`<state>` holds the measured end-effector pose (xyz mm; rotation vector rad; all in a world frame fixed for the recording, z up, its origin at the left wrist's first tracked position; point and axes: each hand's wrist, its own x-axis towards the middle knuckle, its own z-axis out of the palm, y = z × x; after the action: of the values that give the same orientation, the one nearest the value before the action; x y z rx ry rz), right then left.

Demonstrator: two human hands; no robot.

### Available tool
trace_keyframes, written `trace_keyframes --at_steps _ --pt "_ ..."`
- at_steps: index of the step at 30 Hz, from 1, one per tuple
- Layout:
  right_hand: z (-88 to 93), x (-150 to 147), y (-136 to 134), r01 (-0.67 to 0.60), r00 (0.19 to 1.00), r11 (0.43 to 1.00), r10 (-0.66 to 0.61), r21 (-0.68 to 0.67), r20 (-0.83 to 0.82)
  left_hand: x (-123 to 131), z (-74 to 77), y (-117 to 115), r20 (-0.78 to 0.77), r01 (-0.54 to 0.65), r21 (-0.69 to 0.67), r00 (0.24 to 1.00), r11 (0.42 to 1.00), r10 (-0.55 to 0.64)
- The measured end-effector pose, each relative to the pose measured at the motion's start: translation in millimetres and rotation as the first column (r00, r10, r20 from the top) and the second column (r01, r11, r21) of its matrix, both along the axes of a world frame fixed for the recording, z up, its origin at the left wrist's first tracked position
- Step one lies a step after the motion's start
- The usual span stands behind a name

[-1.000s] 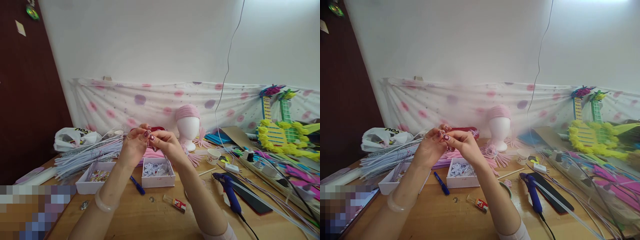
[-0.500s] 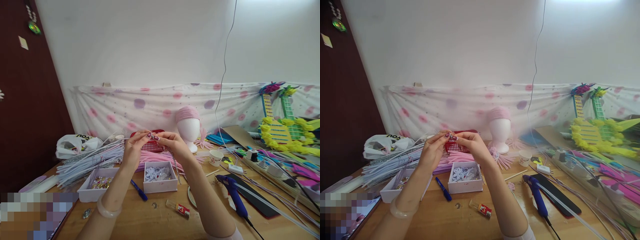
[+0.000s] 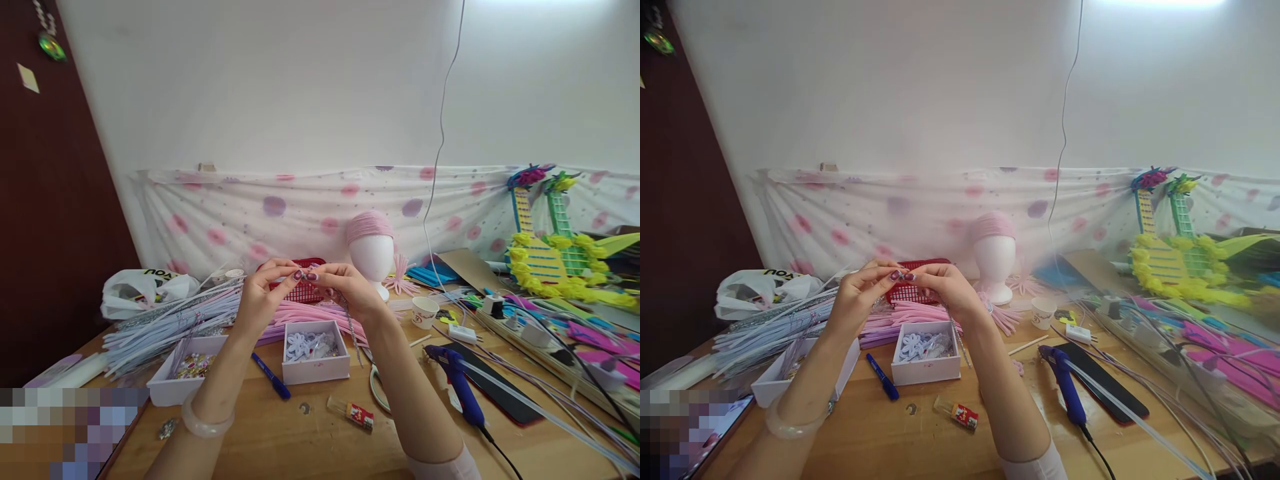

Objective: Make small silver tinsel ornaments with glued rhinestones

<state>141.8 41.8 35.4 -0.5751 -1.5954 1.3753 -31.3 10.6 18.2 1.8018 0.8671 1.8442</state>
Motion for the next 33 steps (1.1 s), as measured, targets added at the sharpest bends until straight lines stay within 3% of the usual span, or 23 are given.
trace_keyframes --at_steps 7,11,14,17,20,24,30,33 --pt "-0.8 5 2 0.018 0.998 0.999 -0.021 0.051 0.062 -8 7.4 -11 -0.369 -0.122 0.237 0.906 0.964 0.206" --pt "-0.8 7 3 0.033 0.992 0.996 -0.043 0.088 0.119 -10 10.3 -18 -0.521 -0.254 0.452 0.703 0.855 0.484" --pt "-0.1 8 2 0.021 0.985 0.993 -0.041 0.116 0.168 -9 11.3 -23 -0.562 -0.27 0.551 0.579 0.79 0.59" --pt "0.8 10 0 0.005 0.963 0.98 -0.059 0.201 0.262 -8 12.4 -27 -0.585 -0.263 0.588 0.514 0.765 0.627" --pt "1.5 11 -2 -0.022 0.937 0.965 -0.071 0.262 0.342 -8 13.3 -30 -0.634 -0.235 0.582 0.468 0.779 0.615" --pt "0.6 12 -2 -0.059 0.906 0.959 -0.065 0.277 0.418 -8 13.3 -33 -0.693 -0.225 0.567 0.39 0.792 0.607" --pt "-1.5 8 -5 -0.082 0.882 0.951 -0.07 0.299 0.465 1 8.9 -38 -0.709 -0.263 0.617 0.221 0.741 0.669" --pt "-2.6 6 -6 -0.078 0.876 0.951 -0.077 0.299 0.476 8 5.4 -38 -0.709 -0.292 0.625 0.176 0.724 0.683"
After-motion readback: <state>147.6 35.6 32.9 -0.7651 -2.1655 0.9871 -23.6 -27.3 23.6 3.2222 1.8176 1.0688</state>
